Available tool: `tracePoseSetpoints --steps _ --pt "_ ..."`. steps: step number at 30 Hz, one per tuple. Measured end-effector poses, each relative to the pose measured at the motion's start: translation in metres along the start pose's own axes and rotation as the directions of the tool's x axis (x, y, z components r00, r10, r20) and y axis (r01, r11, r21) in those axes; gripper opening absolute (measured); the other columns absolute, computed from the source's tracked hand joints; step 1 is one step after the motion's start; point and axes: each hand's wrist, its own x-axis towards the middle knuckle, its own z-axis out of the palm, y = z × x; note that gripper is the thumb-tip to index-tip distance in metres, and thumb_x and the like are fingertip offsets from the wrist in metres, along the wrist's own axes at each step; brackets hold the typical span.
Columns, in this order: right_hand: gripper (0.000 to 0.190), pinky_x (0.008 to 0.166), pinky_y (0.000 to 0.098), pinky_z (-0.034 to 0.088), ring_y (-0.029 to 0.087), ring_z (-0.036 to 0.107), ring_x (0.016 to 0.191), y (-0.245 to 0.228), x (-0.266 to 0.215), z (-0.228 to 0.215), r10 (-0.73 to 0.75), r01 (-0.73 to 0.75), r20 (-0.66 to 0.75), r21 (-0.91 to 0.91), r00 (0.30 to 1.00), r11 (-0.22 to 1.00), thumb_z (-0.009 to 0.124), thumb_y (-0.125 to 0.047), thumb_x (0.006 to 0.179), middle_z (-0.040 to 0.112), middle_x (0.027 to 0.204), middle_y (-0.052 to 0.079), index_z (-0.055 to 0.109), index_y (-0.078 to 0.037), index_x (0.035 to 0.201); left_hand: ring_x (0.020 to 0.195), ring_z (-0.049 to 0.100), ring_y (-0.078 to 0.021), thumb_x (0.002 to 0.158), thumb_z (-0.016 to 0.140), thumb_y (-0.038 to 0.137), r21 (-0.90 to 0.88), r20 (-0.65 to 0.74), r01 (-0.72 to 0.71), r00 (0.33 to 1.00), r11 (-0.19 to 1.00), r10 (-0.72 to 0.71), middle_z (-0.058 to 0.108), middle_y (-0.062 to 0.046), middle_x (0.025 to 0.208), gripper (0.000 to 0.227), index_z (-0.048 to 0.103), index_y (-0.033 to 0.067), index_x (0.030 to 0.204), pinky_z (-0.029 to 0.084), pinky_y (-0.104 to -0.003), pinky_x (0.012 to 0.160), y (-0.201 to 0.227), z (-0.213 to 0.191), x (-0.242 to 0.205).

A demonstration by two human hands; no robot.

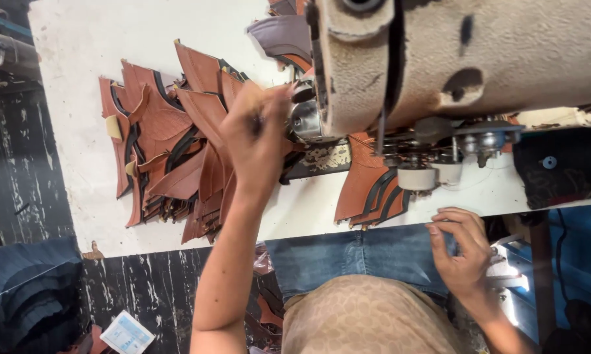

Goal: Sewing leather shoe components together using an industrial sewing machine.

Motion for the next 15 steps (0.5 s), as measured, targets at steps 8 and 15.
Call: tracePoseSetpoints --steps 8,15 --pt "0.034 0.097 0.0356 0.052 0.024 0.067 0.109 -0.042 0.031 0.032 -0.179 0.048 0.180 0.564 0.967 0.824 0.055 -0.035 0.109 0.070 0.112 0.011 0.068 -0.003 0.112 0.082 0.060 -0.0177 0.117 0.024 0.052 0.052 0.089 -0.045 0.995 0.998 0.040 0.062 -0.010 0.087 0.078 0.073 -0.0032 0.091 0.049 -0.033 0.076 0.028 0.077 -0.098" --pt "0.024 0.063 0.0254 0.053 0.010 0.061 0.072 0.017 0.007 0.019 0.142 -0.461 0.459 0.720 0.877 0.519 0.054 -0.028 0.105 0.068 0.093 0.004 0.061 -0.006 0.111 0.113 0.058 -0.0175 0.115 0.040 0.022 0.378 -0.065 -0.250 0.953 0.891 0.296 0.061 -0.009 0.119 0.030 0.060 0.0001 0.122 0.046 -0.029 0.100 0.048 0.073 -0.040"
